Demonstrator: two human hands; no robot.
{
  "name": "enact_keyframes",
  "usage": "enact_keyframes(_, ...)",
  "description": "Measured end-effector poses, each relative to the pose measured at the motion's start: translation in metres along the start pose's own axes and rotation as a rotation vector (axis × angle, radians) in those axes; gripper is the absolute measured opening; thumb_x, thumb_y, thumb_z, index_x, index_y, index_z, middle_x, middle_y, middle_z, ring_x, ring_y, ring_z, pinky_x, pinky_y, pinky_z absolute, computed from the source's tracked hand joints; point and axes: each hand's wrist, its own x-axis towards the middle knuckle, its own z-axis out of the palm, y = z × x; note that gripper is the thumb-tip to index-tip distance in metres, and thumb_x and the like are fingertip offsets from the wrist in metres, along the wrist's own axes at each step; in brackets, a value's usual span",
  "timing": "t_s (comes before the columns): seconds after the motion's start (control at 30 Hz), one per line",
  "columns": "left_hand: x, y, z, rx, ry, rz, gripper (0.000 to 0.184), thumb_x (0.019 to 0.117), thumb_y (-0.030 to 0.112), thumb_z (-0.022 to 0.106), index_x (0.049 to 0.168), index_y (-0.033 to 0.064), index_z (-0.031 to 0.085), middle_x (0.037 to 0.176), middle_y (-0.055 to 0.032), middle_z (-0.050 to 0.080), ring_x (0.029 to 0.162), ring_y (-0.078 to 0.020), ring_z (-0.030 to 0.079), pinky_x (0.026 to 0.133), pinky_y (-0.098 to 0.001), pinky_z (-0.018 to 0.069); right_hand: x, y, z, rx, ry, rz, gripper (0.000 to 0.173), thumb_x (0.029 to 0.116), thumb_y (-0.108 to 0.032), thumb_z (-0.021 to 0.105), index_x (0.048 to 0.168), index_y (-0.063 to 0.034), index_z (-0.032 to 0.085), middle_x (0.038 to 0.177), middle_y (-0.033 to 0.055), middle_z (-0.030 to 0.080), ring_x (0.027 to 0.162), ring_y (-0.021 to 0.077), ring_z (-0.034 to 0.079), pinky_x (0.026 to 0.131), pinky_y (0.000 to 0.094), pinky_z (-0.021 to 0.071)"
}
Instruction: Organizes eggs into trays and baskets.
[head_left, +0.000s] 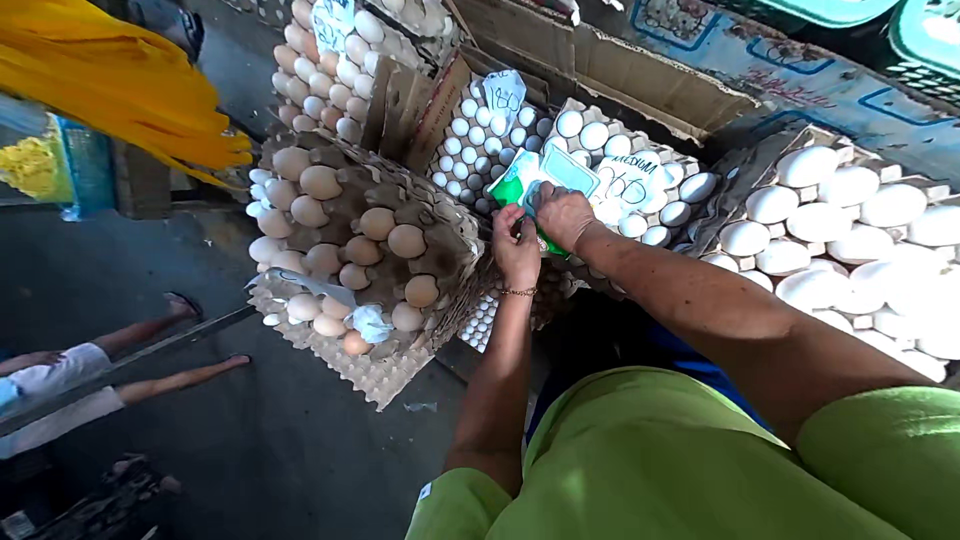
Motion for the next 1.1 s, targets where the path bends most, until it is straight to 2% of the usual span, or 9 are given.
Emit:
enact_keyframes(0.17,-0.011,-0.012,0.003,0.005,-0.031,-0.018,0.039,0.1012,0.007,0.059,0.138,-0.0023,0.052,0.135,-0.0189,0.062,0.120,-0.0199,0.063,0.102,-0.0342,0.0513,0.000,0.002,-0.008,0.074,-0.080,0.056,0.036,0.1036,0.002,0.044,0.138,0.0133,0.045,0.134,0.0318,0.049,0.113,0.0481,0.062,0.080,0.0571,0.0561)
enact_keyframes(0.27,-0.014,-0.018,0.005,0.023,-0.043,0.008,0.037,0.1014,0.007,0.058,0.137,-0.0014,0.054,0.136,-0.0184,0.061,0.119,-0.0201,0.063,0.101,-0.0342,0.0522,0.000,0.013,-0.018,0.146,-0.135,0.037,0.043,0.0974,0.002,0.056,0.138,0.0118,0.045,0.140,0.0317,0.046,0.113,0.0471,0.064,0.087,0.0565,0.0562)
enact_keyframes(0.33,-0.015,-0.022,0.005,0.148,-0.040,0.094,0.029,0.1006,0.009,0.059,0.129,0.0006,0.063,0.128,-0.0166,0.066,0.114,-0.0204,0.065,0.099,-0.0358,0.0537,0.001,0.023,-0.022,0.196,-0.156,0.013,0.049,0.0910,0.005,0.062,0.137,0.0097,0.047,0.143,0.0311,0.045,0.111,0.0486,0.064,0.088,0.0598,0.0553)
enact_keyframes(0.43,-0.013,-0.020,0.006,0.372,-0.043,0.249,0.021,0.0981,0.011,0.060,0.112,0.0098,0.075,0.116,-0.0123,0.068,0.110,-0.0225,0.064,0.097,-0.0397,0.0526,-0.001,0.039,-0.014,0.143,-0.056,-0.119,0.036,0.0918,0.008,0.059,0.127,0.0036,0.062,0.135,0.0258,0.056,0.110,0.0466,0.065,0.085,0.0623,0.0551)
enact_keyframes(0.57,-0.011,-0.012,0.009,0.436,-0.018,0.138,0.026,0.0994,0.016,0.061,0.123,0.0081,0.070,0.124,-0.0136,0.066,0.109,-0.0228,0.066,0.095,-0.0399,0.0548,-0.006,0.021,-0.002,0.036,0.051,-0.184,0.022,0.0997,0.004,0.049,0.115,0.0094,0.065,0.125,0.0279,0.061,0.108,0.0473,0.065,0.083,0.0612,0.0552)
enact_keyframes(0.63,-0.018,-0.004,0.004,0.440,-0.055,0.041,0.033,0.1021,0.021,0.061,0.133,0.0090,0.064,0.134,-0.0145,0.062,0.114,-0.0261,0.065,0.097,-0.0453,0.0549,-0.006,0.008,0.001,0.034,0.029,-0.119,0.025,0.0997,0.002,0.050,0.119,0.0121,0.062,0.126,0.0314,0.060,0.109,0.0501,0.064,0.084,0.0645,0.0534)
enact_keyframes(0.87,-0.022,-0.006,-0.002,0.370,-0.043,0.003,0.028,0.1006,0.012,0.060,0.125,0.0008,0.068,0.124,-0.0188,0.066,0.111,-0.0245,0.066,0.099,-0.0388,0.0527,-0.004,-0.001,-0.022,0.024,-0.193,-0.007,0.034,0.1053,0.000,0.040,0.136,0.0122,0.051,0.135,0.0318,0.053,0.117,0.0472,0.061,0.093,0.0590,0.0516)
enact_keyframes(1.0,-0.024,-0.010,0.000,0.302,-0.068,0.032,0.028,0.0999,0.010,0.059,0.125,-0.0007,0.067,0.125,-0.0198,0.066,0.111,-0.0248,0.066,0.099,-0.0381,0.0528,-0.002,0.007,-0.040,0.189,-0.273,0.055,0.042,0.1027,-0.005,0.052,0.143,0.0077,0.049,0.145,0.0300,0.048,0.125,0.0466,0.058,0.098,0.0598,0.0510)
enact_keyframes(1.1,-0.022,-0.007,0.007,0.276,-0.117,0.056,0.038,0.0996,0.012,0.062,0.134,-0.0018,0.060,0.129,-0.0214,0.064,0.109,-0.0243,0.066,0.094,-0.0363,0.0544,0.002,0.021,-0.046,0.308,-0.282,0.043,0.041,0.0989,-0.008,0.059,0.138,0.0047,0.055,0.143,0.0270,0.053,0.130,0.0437,0.055,0.104,0.0614,0.0469)
